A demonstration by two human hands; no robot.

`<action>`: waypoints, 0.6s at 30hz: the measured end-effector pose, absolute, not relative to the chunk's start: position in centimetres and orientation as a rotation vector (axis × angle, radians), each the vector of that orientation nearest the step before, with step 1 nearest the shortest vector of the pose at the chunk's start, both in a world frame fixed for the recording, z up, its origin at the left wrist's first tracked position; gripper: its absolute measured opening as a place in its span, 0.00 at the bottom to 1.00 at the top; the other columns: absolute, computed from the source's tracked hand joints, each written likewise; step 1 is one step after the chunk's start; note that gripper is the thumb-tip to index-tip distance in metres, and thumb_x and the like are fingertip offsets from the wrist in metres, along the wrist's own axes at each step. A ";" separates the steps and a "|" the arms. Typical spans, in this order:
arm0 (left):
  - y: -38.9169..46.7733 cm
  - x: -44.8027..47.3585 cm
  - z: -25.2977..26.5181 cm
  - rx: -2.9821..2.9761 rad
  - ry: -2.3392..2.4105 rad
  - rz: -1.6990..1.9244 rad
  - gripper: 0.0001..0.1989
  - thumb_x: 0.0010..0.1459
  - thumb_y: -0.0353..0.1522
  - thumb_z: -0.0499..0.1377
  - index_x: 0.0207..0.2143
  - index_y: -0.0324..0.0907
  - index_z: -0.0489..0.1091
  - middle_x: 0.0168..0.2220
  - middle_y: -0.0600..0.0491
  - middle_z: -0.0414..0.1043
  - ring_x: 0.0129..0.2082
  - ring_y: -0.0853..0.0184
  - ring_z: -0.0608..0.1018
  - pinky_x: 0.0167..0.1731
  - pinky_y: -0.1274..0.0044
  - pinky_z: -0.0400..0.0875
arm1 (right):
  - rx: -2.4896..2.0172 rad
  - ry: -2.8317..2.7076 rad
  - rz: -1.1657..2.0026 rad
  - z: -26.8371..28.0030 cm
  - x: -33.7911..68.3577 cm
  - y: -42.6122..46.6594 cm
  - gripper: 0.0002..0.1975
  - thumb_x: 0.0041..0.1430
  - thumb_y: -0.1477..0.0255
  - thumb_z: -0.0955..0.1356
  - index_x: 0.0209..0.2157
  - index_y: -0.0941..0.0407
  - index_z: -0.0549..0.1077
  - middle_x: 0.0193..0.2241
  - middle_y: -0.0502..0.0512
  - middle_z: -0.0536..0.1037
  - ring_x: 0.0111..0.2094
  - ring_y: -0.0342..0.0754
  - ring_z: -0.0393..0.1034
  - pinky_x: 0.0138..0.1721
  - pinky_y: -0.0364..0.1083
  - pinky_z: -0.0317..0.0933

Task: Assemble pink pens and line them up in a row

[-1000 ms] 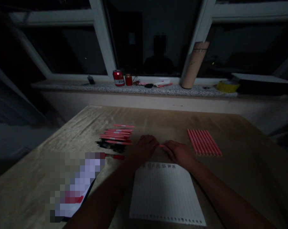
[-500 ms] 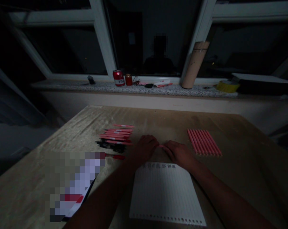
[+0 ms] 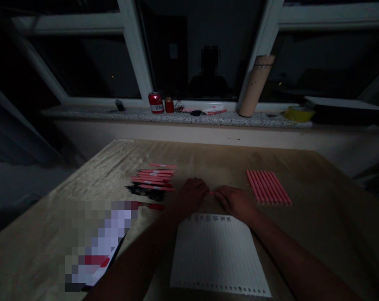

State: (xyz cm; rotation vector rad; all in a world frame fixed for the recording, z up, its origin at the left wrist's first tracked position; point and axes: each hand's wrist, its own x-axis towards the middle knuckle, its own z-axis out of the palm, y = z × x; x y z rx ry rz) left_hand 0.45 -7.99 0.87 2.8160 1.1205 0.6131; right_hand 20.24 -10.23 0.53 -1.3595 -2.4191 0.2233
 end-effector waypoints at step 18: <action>-8.2 0.5 1.2 2.832 1.137 0.630 0.08 0.60 0.31 0.49 0.35 0.39 0.66 0.37 0.51 0.67 0.39 0.67 0.67 0.44 0.73 0.60 | -1.351 -2.421 0.211 0.5 20.3 -10.3 0.18 0.64 0.64 0.55 0.35 0.56 0.71 0.31 0.55 0.76 0.31 0.46 0.70 0.33 0.43 0.57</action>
